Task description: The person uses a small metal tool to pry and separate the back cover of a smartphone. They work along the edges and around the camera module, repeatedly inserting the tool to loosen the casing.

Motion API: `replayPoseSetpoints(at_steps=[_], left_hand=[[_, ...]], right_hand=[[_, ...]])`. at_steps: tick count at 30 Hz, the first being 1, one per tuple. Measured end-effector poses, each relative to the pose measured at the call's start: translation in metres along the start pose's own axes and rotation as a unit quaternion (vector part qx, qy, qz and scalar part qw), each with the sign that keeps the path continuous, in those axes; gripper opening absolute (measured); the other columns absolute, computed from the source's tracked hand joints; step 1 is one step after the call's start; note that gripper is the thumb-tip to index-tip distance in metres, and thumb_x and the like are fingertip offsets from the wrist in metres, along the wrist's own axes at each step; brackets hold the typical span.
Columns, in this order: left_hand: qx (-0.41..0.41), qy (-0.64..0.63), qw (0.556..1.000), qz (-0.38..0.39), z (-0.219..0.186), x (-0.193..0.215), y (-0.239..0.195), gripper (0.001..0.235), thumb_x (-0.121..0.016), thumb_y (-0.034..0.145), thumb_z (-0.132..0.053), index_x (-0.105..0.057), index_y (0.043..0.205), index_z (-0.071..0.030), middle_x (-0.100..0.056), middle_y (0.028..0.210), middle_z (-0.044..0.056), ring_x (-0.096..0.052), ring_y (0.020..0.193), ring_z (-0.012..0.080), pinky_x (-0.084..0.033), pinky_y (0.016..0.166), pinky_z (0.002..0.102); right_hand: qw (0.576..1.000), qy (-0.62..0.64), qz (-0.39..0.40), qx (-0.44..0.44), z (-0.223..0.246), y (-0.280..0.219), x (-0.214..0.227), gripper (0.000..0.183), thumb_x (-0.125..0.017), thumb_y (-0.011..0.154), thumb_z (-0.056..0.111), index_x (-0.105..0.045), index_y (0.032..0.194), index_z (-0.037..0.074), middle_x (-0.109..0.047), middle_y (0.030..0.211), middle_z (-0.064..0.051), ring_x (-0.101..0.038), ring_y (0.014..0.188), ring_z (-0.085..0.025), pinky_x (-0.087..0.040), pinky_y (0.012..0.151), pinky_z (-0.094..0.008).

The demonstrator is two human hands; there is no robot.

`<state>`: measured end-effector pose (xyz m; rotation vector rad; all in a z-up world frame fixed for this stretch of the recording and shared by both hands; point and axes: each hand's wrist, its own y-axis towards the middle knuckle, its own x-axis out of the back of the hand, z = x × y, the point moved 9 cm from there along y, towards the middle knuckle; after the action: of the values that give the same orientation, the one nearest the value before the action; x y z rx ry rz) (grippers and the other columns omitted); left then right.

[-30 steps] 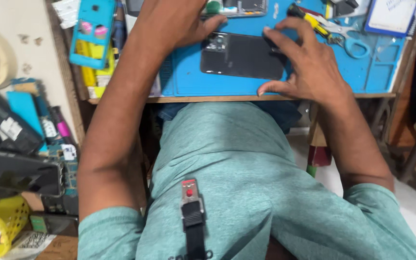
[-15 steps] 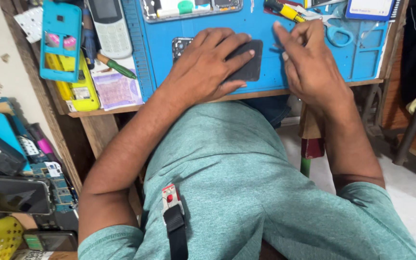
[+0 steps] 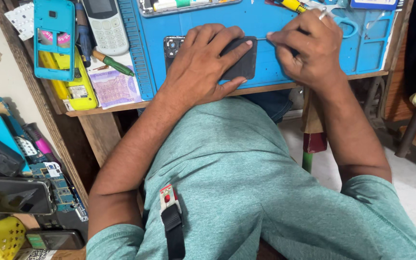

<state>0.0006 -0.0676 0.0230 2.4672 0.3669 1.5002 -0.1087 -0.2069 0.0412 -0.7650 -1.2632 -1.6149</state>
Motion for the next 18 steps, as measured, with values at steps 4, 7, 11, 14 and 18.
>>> replayPoseSetpoints(at_steps=[4, 7, 11, 14, 18], left_hand=[[0.008, -0.009, 1.0, 0.007, 0.002, -0.001, 0.001, 0.07, -0.083, 0.089, -0.052, -0.065, 0.143, -0.01, -0.053, 0.142, 0.008, -0.05, 0.128, 0.0284, -0.041, 0.108, 0.046], [0.01, -0.01, 1.0, 0.006, 0.003, -0.002, 0.001, 0.073, -0.084, 0.088, -0.051, -0.064, 0.145, -0.01, -0.052, 0.143, 0.008, -0.05, 0.128, 0.0283, -0.041, 0.109, 0.046], [0.013, -0.01, 1.0, 0.0, 0.002, 0.0, 0.0, 0.073, -0.084, 0.088, -0.051, -0.064, 0.146, -0.01, -0.052, 0.144, 0.008, -0.05, 0.128, 0.0283, -0.04, 0.109, 0.047], [0.011, -0.016, 1.0, 0.005, 0.001, 0.002, 0.001, 0.074, -0.084, 0.087, -0.049, -0.064, 0.146, -0.01, -0.052, 0.143, 0.009, -0.049, 0.128, 0.0292, -0.04, 0.108, 0.047], [0.005, -0.038, 0.999, 0.015, 0.003, 0.001, 0.0, 0.073, -0.085, 0.085, -0.047, -0.065, 0.143, -0.008, -0.053, 0.142, 0.008, -0.049, 0.128, 0.0304, -0.039, 0.11, 0.049]], right_hand=[[0.998, -0.027, 0.021, 0.051, 0.007, 0.003, -0.005, 0.027, -0.078, 0.087, 0.001, -0.084, 0.109, 0.016, -0.065, 0.093, 0.001, -0.059, 0.087, -0.021, -0.043, 0.077, -0.04], [0.999, 0.007, 0.025, 0.041, 0.005, 0.0, -0.008, 0.024, -0.074, 0.089, -0.003, -0.08, 0.106, 0.013, -0.062, 0.095, 0.0, -0.057, 0.086, -0.019, -0.046, 0.076, -0.033], [0.997, 0.031, 0.052, 0.043, 0.009, -0.007, -0.009, 0.023, -0.077, 0.092, -0.002, -0.082, 0.106, 0.015, -0.064, 0.095, 0.001, -0.059, 0.085, -0.02, -0.045, 0.074, -0.034], [0.995, 0.045, 0.065, 0.054, 0.015, -0.009, -0.006, 0.026, -0.077, 0.087, -0.001, -0.083, 0.105, 0.017, -0.063, 0.092, 0.001, -0.06, 0.082, -0.021, -0.045, 0.07, -0.034], [0.999, 0.034, 0.042, 0.009, 0.01, -0.006, -0.005, 0.026, -0.075, 0.09, -0.003, -0.082, 0.105, 0.015, -0.063, 0.094, 0.001, -0.06, 0.082, -0.019, -0.047, 0.07, -0.031]])
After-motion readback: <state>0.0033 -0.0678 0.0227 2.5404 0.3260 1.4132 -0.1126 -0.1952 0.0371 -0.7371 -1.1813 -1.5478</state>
